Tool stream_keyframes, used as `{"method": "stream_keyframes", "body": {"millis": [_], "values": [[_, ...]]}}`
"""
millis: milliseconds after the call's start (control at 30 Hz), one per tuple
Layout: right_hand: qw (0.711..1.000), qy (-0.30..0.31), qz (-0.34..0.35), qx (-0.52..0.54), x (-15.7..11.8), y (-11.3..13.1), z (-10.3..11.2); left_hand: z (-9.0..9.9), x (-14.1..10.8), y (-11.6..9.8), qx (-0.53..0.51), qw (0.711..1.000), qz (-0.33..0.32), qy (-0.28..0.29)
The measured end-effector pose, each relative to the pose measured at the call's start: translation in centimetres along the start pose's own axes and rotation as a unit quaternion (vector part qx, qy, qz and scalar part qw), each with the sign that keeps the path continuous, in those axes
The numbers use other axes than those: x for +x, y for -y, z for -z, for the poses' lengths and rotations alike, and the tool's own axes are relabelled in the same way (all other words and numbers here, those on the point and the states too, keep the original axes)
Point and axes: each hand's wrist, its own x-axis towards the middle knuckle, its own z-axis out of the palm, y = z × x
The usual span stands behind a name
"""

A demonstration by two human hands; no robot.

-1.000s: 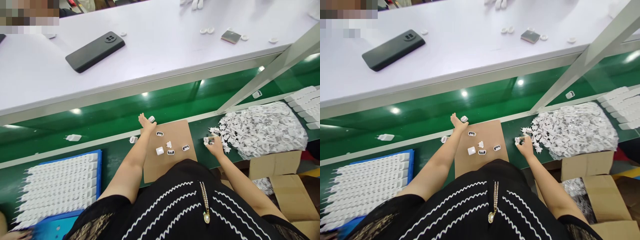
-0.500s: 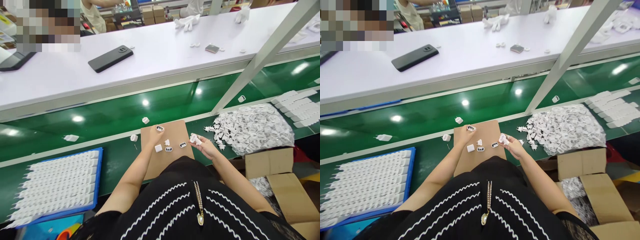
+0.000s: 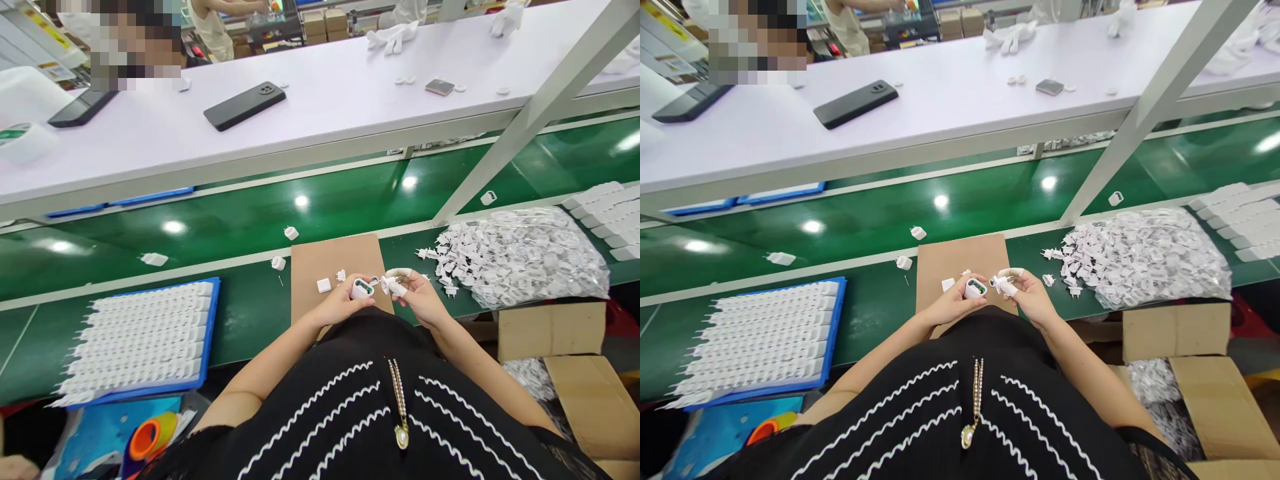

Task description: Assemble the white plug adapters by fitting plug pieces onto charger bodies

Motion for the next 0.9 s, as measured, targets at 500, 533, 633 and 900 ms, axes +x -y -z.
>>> {"method": "stream_keyframes", "body": {"millis": [500, 533, 633, 900], "values": [[0.953, 0.005, 0.169, -0.252, -2.4, 1.6, -1.3, 0.0, -0.8, -1.6, 0.014, 0.998, -0.033, 0.042], [0.949, 0.008, 0.177, -0.260, -2.5, 1.8, -1.4, 0.0, -0.9, -1.8, 0.026, 0.998, -0.039, 0.038], [0.945, 0.014, 0.192, -0.264, -2.8, 1.9, -1.9, 0.0, -1.2, -2.1, 0.042, 0.998, -0.036, 0.034], [0.965, -0.014, 0.150, -0.216, -3.2, 1.0, -2.2, -0.2, -1.7, -2.4, 0.121, 0.988, -0.075, 0.056]]}}
